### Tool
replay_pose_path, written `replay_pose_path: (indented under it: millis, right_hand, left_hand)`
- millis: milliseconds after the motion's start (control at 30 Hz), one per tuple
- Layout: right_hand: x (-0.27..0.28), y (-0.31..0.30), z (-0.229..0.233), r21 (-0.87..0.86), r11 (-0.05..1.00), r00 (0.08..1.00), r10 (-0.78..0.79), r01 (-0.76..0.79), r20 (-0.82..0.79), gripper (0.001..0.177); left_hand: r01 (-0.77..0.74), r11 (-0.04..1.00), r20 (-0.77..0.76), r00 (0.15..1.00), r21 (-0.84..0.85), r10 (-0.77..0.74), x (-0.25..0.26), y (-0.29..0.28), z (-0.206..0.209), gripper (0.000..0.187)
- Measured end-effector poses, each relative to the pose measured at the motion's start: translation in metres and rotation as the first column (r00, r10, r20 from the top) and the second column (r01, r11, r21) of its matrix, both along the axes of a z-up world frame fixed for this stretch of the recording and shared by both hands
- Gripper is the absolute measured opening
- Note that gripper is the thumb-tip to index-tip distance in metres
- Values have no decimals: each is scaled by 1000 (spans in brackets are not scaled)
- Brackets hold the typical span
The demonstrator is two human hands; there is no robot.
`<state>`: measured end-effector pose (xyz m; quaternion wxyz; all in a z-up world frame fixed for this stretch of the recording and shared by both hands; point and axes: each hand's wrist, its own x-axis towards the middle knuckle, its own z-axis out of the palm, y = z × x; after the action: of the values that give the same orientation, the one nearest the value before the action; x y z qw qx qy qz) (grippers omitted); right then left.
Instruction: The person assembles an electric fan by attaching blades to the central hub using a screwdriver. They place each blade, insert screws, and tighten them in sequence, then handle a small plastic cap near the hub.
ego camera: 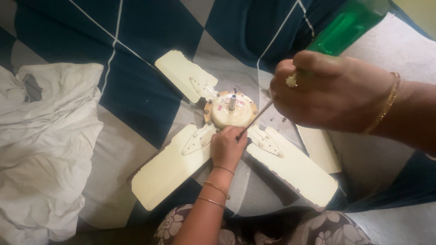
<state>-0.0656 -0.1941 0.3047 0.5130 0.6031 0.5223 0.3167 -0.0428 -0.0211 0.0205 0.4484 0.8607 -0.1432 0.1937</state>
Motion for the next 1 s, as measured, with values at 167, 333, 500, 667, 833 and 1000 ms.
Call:
replay_pose_path:
  millis: [167,333,500,667,833,1000]
  right_hand:
    - [-1,-5,-4,26,1000,999,9,-10,38,20]
    - [4,-12,-8,14,998,998,55,-55,9,13]
    - [8,-12,-15,72,994,996,80,-77,-29,24]
    - [-2,3,-24,40,976,971,206,-212,122,27]
    - [-14,19,-28,-35,999,994,31,-28,101,23]
    - [-12,35,-16,-199,925,942,-335,323,-33,20]
  left_hand:
    - [4,999,3,1000,48,-4,1,1,0,13]
    - [9,998,-20,1000,60,-8,1,1,-1,14]
    - [10,998,-12,1000,60,-9,2,1,-4,14]
    - [18,998,-17,1000,54,-18,3,1,-9,14]
    - [12,999,-28,1000,34,-11,2,1,-13,12]
    - [10,1000,-46,999,-28,-11,1,0,-12,14]
